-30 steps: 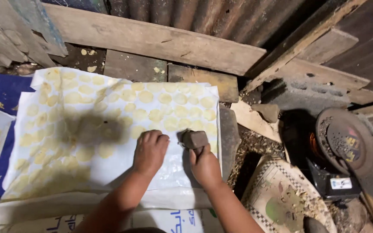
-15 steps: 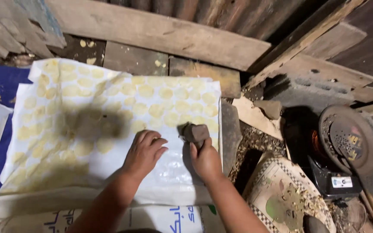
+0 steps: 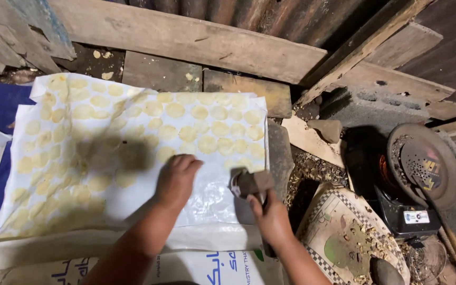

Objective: Processing nuts by cracking them with a mallet, roasting them on a stove, and sorting the pieces.

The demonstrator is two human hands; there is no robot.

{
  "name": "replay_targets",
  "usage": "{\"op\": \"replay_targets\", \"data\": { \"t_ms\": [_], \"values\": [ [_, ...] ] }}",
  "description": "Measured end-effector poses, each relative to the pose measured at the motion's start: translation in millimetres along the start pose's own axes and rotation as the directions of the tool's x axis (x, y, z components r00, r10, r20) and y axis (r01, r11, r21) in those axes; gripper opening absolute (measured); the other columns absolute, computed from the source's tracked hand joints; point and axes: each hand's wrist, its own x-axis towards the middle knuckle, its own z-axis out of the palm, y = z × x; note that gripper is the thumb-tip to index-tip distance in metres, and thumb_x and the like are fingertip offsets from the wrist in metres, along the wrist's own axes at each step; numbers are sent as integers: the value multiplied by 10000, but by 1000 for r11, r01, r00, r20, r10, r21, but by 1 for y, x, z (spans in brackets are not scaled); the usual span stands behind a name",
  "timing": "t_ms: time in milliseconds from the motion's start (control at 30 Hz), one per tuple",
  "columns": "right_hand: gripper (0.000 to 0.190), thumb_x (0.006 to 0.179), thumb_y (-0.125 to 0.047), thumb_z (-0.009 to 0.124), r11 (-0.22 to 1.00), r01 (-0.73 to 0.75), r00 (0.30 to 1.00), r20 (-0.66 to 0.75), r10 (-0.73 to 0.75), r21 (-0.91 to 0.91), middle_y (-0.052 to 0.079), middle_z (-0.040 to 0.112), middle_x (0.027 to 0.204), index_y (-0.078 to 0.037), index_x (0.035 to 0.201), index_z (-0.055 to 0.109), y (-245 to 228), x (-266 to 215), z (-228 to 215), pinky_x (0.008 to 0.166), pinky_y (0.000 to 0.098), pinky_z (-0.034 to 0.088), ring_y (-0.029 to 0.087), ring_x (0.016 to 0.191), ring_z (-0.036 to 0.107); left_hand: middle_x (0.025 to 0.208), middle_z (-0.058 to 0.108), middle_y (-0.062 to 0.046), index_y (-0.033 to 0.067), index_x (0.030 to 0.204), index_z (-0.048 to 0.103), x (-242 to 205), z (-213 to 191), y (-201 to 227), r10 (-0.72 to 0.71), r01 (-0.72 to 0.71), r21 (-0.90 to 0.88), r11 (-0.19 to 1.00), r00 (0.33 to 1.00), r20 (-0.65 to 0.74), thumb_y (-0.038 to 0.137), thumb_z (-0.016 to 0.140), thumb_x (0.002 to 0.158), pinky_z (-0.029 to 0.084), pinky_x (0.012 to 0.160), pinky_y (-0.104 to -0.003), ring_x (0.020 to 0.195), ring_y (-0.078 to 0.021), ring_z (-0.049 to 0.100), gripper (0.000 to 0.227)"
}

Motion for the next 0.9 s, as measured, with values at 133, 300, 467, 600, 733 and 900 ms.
{"op": "replay_targets", "data": {
  "t_ms": [133,300,467,600,733,900],
  "values": [
    [355,922,-302,689,984,51,985,-172,-22,169,125,718,669,-18,1130,635,-41,-25,-47,461,364,516,235,488,648,1026,714,24,133,991,778,1,51,24,-112,127,-171,977,989,94,59,668,828,526,824,-388,957,-254,652,209],
    [113,909,-26,585,780,600,699,-590,-404,178,65,685,739,-9,1009,634,-56,-34,-73,516,278,524,160,582,644,848,694,-95,148,972,730,13,75,22,-98,102,-37,994,989,112,119,647,849,489,783,-435,818,-302,611,151],
    [319,900,-249,644,916,400,807,-457,-373,-41,287,719,825,26,1062,654,-41,27,18,678,542,600,435,856,730,1240,572,-174,94,1249,601,-15,25,13,-40,24,205,978,996,77,335,700,841,365,1025,-593,1253,-381,498,484],
    [522,983,-480,573,968,158,971,-150,-188,-194,290,715,815,14,1138,507,-32,39,44,670,560,620,465,795,749,1589,419,-282,23,1530,452,-51,-20,15,-198,159,374,914,978,68,504,610,920,179,1228,-635,1506,-417,363,793],
    [570,995,-512,551,978,101,991,-70,-115,-181,327,718,907,20,1189,488,-35,36,30,776,607,593,515,911,726,1579,432,-283,30,1501,502,-48,0,-19,-197,151,400,904,978,76,433,712,847,281,1204,-608,1500,-453,364,796],
    [576,951,-499,613,986,156,986,-51,-159,-66,354,718,965,31,1175,590,-70,47,-30,802,636,562,557,995,682,1088,614,-38,180,1203,707,-12,-1,-71,33,-12,236,972,996,-87,497,760,865,511,931,-436,1048,-263,636,466]
  ]
}}
